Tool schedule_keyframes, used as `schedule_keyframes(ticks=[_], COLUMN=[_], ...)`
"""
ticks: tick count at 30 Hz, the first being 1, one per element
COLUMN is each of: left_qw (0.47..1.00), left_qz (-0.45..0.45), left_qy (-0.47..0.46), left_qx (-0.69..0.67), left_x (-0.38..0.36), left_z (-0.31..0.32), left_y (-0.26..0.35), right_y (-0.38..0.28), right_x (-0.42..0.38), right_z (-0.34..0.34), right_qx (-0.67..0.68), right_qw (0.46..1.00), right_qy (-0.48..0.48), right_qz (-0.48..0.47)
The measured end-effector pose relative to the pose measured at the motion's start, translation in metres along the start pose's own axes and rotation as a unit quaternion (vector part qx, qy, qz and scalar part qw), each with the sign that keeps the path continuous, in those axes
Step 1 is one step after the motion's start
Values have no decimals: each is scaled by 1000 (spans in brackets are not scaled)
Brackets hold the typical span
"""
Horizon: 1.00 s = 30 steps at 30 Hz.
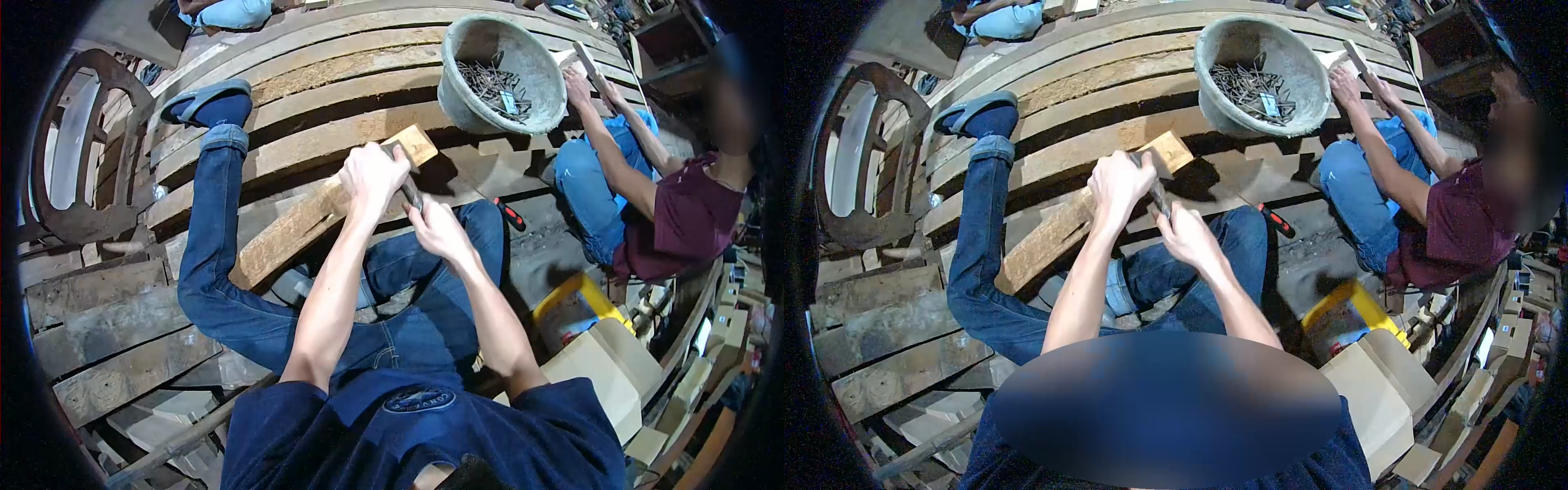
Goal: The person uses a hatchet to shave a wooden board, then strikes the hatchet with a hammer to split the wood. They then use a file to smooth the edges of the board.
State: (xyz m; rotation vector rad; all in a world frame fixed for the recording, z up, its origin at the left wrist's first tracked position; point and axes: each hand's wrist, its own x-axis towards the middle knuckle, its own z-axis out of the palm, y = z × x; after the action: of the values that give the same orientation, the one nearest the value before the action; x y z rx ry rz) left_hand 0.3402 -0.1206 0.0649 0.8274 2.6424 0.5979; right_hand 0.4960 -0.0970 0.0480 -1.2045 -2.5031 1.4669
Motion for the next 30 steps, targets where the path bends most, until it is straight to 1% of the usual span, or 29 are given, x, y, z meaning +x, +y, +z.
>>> schedule_keyframes(ticks=[1,2,4,5,8,9,10,13,14,16,17,20,21,22,26,27,28,29,30], left_qw=[1000,999,999,999,999,998,998,997,998,998,998,999,999,999,999,998,997,995,997], left_qz=[-13,-14,-49,-37,-50,-60,-50,-39,-12,-5,25,11,2,1,-4,-12,-17,13,-3], left_qy=[-10,16,-20,11,5,12,22,29,45,21,48,34,13,21,40,39,39,74,48], left_qx=[-6,37,4,-9,-5,5,11,-60,-44,-61,-39,-2,-35,-28,-23,-44,-64,-67,-64], left_x=[-6,-12,-28,-29,-25,-19,-16,-7,-3,5,5,-6,-12,-14,-16,-13,-9,-2,7], left_z=[-6,-4,-23,-13,-13,-10,-6,15,23,21,23,9,1,3,24,23,21,35,33], left_y=[-6,-16,-24,-34,-25,-20,-17,-14,-15,-5,-5,-5,-9,-13,-11,-6,-1,-3,-2], right_y=[1,3,-5,-6,2,-3,-3,11,21,14,13,3,1,1,26,7,20,28,27], right_x=[-5,-11,-20,-21,-14,-11,-9,5,13,13,7,-5,-8,-12,-6,-6,4,11,15], right_z=[12,19,25,27,26,19,13,7,5,-1,0,8,9,10,18,2,3,2,0], right_qx=[14,0,24,19,54,36,37,-42,-49,-10,1,51,54,57,53,48,35,24,14], right_qw=[999,1000,999,999,997,998,998,999,999,1000,1000,998,998,997,999,997,999,1000,1000], right_qy=[23,-2,-34,-46,-35,-47,-48,0,-9,7,6,-5,-20,-36,-2,-27,2,8,14], right_qz=[-32,-10,-22,-6,-31,-7,-3,-13,-21,-9,3,29,27,29,5,51,-17,-17,-18])
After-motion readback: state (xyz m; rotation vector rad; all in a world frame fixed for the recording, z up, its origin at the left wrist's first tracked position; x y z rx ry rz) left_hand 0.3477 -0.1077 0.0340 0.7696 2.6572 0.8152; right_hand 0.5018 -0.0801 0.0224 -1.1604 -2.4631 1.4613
